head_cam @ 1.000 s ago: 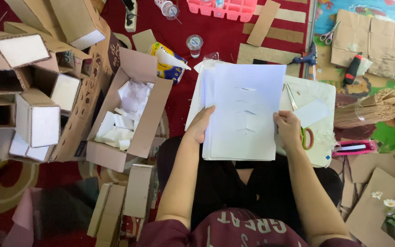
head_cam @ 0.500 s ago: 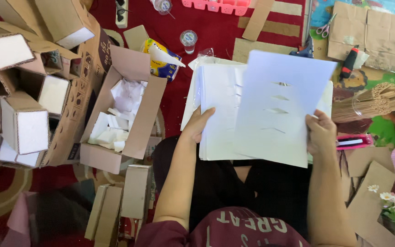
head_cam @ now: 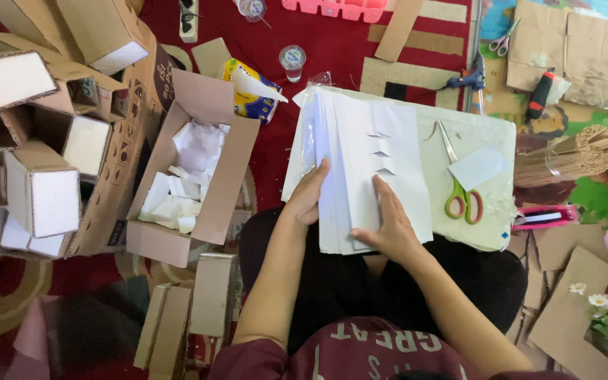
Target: The person sits on the floor and handles a stack of white paper sheets, folding one sheet in half. They then use green scissors to cut the folded paper along the crease.
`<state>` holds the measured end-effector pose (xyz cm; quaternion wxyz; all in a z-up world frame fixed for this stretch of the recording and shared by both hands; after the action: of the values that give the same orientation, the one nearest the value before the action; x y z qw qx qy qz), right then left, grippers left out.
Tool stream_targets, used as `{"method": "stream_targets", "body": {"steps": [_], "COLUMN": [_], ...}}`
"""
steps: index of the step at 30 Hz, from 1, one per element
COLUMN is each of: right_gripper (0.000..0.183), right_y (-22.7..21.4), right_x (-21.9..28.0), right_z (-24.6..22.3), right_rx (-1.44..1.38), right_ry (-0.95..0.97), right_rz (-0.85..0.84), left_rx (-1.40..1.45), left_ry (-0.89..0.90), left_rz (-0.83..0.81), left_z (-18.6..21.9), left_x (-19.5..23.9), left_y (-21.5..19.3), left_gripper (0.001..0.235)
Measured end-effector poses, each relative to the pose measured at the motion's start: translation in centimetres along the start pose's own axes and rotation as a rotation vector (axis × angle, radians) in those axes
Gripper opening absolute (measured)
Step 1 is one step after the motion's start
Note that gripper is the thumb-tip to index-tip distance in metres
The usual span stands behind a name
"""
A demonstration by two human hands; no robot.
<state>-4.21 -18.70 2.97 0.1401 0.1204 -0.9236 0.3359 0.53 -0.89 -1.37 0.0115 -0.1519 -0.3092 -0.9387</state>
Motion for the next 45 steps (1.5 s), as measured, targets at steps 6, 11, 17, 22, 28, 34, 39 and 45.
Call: {"method": "stream_targets", "body": {"steps": [6, 11, 17, 22, 28, 34, 39, 45], "right_gripper": [0.103, 0.094, 0.080, 0.053, 0.058, 0.060, 0.055, 0.056], "right_y": [-4.1, -7.7, -7.1, -6.7, -7.1, -11.3, -9.8, -3.0], "right_x": [-2.7, -4.0, -2.4, -5.1, -3.7, 1.1, 1.4, -1.9], "right_z": [1.1, 1.1, -3.1, 4.4, 6.0, -0.9, -4.0, -3.1], "right_rx": [-0.600, -0.465, -0.418, -0.728, -1.091, -0.753, 0.251, 0.199], "right_ry": [0.094, 0.170, 0.180, 0.493, 0.456, 0.225, -0.206, -0.128], "right_rz": [-0.267, -0.390, -0.375, -0.239, -0.134, 0.070, 0.249, 0.111], "left_rx": [0.230, 0.111, -0.212, -0.471, -0.826, -0.766, -0.558, -0.306], "left_ry": [0.036, 0.087, 0.176, 0.262, 0.226, 0.273, 0.235, 0.254], "left_rz": [-0.078, -0.048, -0.082, -0.079, -0.039, 0.012, 0.013, -0.084], "left_z": [0.1, -0.2, 0.8, 3.8, 1.7, 2.4, 3.2, 1.6], "left_x": [0.1, -0.3, 0.9, 2.5, 2.3, 2.6, 3.4, 2.7], "left_y": [3.1, 4.9, 7.7, 6.9, 4.6, 4.8, 6.0, 6.8], "left_gripper": [0.050, 0.034, 0.030, 0.048, 0.062, 0.061, 0.050, 0.048]}}
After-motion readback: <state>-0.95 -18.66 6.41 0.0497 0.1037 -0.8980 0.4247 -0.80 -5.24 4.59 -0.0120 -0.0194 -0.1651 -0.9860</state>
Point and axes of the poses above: each hand's wrist, its own x-axis away from the middle knuckle, its own y-axis out of the palm, z = x × y, the point moved 2 cm from there along -x, towards the middle knuckle, and after that the axes turned 15 degrees about y, right-handed, at the moved point
